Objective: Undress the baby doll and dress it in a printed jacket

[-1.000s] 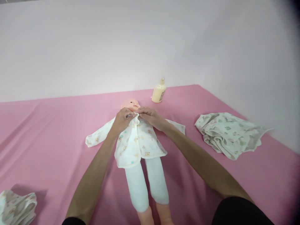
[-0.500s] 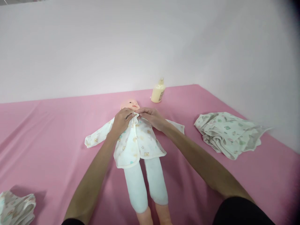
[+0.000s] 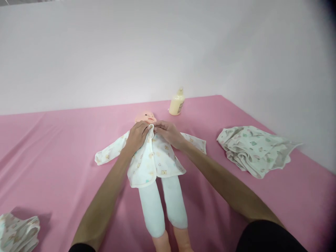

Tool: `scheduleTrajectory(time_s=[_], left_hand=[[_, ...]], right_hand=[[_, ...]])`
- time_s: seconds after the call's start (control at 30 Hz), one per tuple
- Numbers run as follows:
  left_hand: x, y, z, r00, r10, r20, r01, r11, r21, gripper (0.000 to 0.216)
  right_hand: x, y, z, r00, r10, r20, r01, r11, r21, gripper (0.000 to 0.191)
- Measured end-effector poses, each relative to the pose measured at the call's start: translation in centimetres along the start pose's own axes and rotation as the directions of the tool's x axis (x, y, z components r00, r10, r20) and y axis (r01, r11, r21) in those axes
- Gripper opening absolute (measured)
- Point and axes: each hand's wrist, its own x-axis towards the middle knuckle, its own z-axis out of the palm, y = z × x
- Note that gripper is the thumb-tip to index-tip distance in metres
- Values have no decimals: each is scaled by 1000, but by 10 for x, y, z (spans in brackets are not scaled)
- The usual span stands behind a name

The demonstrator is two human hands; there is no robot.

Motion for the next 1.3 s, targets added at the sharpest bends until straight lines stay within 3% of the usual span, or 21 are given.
scheduleTrajectory(time_s=[0.17,0.3,0.43,0.53,0.73,0.87,1.0,1.17,1.3], left_hand=[[0,1,0,1000,5,-19,-5,1000,-1,34],[-1,1,1,999,11,-33,-11,1000,8,33],[-2,0,2,1000,6,-31,-5,999,34,35],[-2,-2,3,1000,-3,-29,4,999,47,35],[-3,-3,4,1000,-6,-19,8,997,76,34],[-2,-2,3,1000,14,-9,-14,997,70,32],[-2,-1,3,1000,22,-13,-21,997,70,31],[-3,-3,4,1000,-5,-23,7,998,62,29],[-3,-3,3,999,-31,-35,31,999,16,27]], right_hand=[[0,-1,4,997,-69,-32,63,983,-173,20],[0,-1,4,987,-152,-50,120,909,-398,18],[-3,-1,7,976,-205,-77,143,861,-488,20],[-5,-3,10,969,-218,-113,141,870,-472,17],[-5,-6,11,991,-65,-119,40,979,-198,29],[-3,-3,10,990,-66,-123,29,959,-282,19],[-3,5,10,957,-250,-149,147,856,-496,8],[-7,10,12,896,-440,-68,282,678,-678,13],[-8,8,11,901,-433,-34,313,701,-641,7]])
